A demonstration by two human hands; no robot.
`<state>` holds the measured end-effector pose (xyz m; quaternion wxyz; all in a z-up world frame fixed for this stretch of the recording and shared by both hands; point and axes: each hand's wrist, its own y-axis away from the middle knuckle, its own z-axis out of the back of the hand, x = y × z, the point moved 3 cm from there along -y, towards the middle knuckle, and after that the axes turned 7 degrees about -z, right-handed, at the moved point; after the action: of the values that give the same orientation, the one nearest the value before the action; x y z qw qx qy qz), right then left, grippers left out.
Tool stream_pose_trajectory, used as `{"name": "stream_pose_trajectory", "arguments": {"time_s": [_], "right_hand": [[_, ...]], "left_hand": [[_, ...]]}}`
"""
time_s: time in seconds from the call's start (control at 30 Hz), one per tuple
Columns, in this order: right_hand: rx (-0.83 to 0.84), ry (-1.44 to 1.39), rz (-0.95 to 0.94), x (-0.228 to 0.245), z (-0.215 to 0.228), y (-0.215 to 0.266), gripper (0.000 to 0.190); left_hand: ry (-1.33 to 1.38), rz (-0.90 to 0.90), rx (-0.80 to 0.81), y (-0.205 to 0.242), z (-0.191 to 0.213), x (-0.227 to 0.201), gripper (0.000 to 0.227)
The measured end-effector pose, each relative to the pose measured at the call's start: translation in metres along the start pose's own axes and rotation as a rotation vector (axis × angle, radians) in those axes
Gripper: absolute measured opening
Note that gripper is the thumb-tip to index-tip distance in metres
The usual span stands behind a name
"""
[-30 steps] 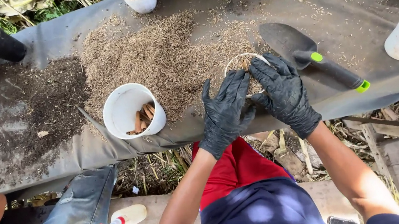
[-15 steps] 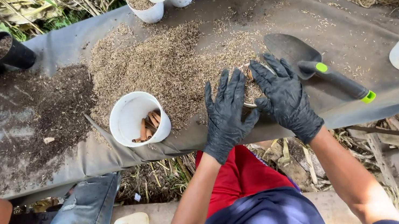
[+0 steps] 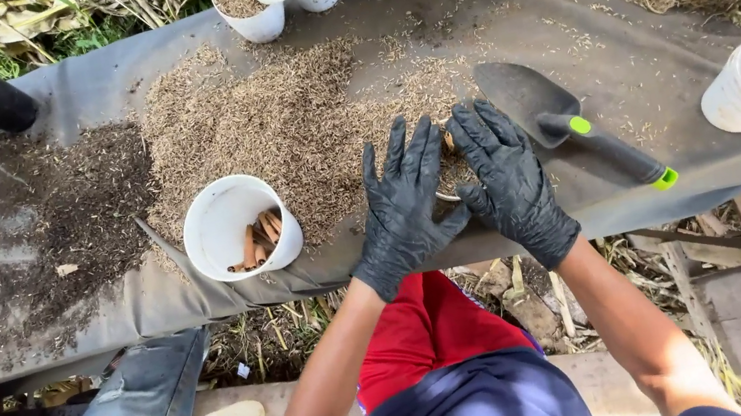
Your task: Propagating plants by filling small plastic cups with soil substrate, inserting plant cuttings, and watering them with a spray bottle.
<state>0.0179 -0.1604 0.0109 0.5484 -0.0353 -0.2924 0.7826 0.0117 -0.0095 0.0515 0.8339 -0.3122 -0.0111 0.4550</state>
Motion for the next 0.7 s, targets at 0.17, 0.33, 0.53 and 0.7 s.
{"name": "stream_pose_trajectory", "arguments": {"time_s": [0.17, 0.33, 0.53, 0.7], "right_hand": [[0.047, 0.024, 0.035, -0.019, -0.012, 0.001, 0.083], [0.048, 0.053, 0.037, -0.021, -0.016, 0.001, 0.079], [0.021, -0.032, 0.045, -0.012, -0.01, 0.003, 0.074], [-0.059, -0.055, -0.068, -0.005, 0.028, 0.014, 0.085]], "left_hand": [[-0.154, -0.293, 0.192, 0.003, -0.033, 0.04, 0.094], [0.095, -0.129, 0.189, -0.005, -0.006, 0.021, 0.07], [-0.083, -0.317, 0.266, 0.003, -0.033, 0.039, 0.1], [-0.123, -0.181, 0.191, 0.018, 0.005, 0.021, 0.115]]}}
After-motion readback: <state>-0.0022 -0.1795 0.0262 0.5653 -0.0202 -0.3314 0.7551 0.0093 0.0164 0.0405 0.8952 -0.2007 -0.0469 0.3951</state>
